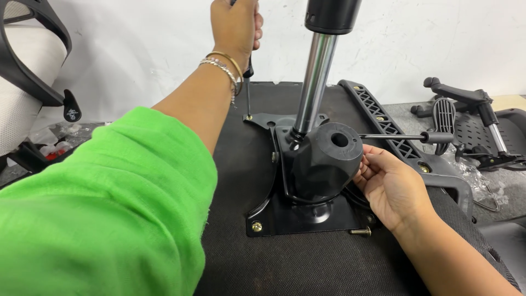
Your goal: The person attaches the gas lift cylinder to the underside of an office chair seat using a screwdriver. They align the metal base plate, insert screws, and tighten them to secure the connection.
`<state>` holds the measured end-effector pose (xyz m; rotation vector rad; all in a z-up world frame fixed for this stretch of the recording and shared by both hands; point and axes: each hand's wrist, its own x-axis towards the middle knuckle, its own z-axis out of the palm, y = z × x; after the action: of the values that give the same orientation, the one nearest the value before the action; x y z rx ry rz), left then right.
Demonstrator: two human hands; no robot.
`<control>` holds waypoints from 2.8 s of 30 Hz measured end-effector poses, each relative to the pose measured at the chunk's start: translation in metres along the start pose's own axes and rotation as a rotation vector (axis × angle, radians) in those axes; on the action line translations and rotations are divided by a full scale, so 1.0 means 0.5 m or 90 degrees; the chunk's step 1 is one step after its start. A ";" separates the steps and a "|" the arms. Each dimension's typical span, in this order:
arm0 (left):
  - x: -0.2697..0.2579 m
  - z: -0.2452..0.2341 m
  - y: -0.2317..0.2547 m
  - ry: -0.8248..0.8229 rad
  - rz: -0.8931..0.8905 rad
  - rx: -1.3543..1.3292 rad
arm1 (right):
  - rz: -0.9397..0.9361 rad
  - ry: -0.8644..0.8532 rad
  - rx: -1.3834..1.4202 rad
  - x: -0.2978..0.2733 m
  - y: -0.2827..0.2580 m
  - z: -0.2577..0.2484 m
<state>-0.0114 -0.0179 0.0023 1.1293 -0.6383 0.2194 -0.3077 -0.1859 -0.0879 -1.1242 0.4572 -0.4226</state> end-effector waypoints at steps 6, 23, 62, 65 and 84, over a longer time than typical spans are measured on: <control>0.001 -0.034 0.004 -0.049 -0.033 -0.057 | 0.026 -0.016 0.053 0.010 0.000 -0.020; 0.065 -0.101 -0.061 -0.258 -0.114 -0.135 | 0.061 0.000 0.117 0.024 -0.007 -0.037; 0.055 -0.041 -0.098 -0.032 -0.092 -0.048 | 0.028 -0.041 0.050 0.016 -0.008 -0.022; 0.048 -0.038 -0.085 -0.047 -0.092 -0.043 | 0.030 -0.021 0.047 0.016 -0.009 -0.021; 0.072 -0.074 -0.091 -0.193 -0.174 -0.115 | 0.044 -0.002 0.031 0.007 -0.019 0.001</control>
<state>0.0524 -0.0098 -0.0222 1.0688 -0.7460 -0.2439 -0.3052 -0.1909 -0.0794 -1.0583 0.4789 -0.3701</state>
